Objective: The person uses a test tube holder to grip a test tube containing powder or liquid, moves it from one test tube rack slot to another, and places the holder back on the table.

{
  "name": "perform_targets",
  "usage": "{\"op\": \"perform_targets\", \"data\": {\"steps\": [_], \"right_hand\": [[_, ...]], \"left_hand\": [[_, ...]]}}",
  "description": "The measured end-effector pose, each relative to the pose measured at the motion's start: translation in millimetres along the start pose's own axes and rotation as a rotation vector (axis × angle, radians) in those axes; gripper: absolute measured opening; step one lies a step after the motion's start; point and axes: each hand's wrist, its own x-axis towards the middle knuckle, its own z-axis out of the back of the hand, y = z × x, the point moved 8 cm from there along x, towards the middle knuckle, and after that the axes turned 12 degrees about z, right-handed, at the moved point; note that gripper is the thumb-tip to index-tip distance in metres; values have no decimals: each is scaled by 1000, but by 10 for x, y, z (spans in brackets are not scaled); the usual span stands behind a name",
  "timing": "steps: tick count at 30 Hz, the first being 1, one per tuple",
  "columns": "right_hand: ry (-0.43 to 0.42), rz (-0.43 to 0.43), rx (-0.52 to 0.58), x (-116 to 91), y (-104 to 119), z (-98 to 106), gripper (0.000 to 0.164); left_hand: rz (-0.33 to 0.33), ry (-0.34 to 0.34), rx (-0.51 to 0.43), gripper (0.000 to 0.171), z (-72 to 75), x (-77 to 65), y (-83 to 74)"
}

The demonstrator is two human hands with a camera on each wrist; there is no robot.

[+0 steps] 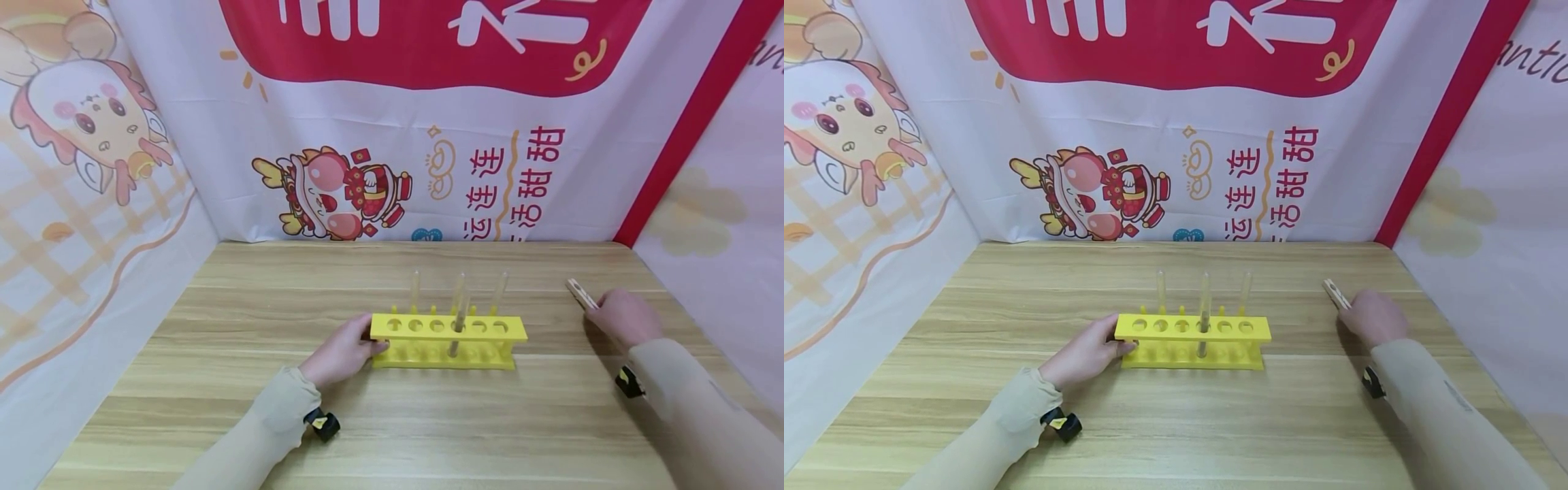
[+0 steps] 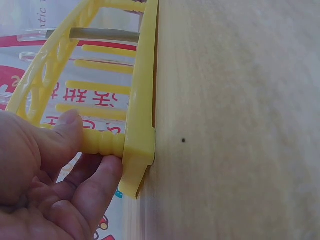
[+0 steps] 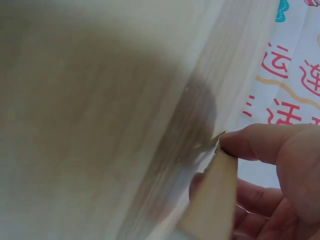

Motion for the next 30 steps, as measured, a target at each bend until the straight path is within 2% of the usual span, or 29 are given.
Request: {"op": "perform_targets", "data": {"steps": [6, 14, 24, 30], "right_hand": [[69, 1, -8, 82, 50, -42, 27], [114, -9, 2, 172, 98, -58, 33], [127, -58, 34, 145, 41, -64, 39], [76, -68, 33, 187, 49, -40, 38]], "left_hand": [[17, 7, 2, 26, -10, 4, 20], [17, 13, -3, 26, -9, 12, 25], [28, 17, 1, 32, -28, 9, 0], [43, -4, 0, 35, -15, 17, 35]]}}
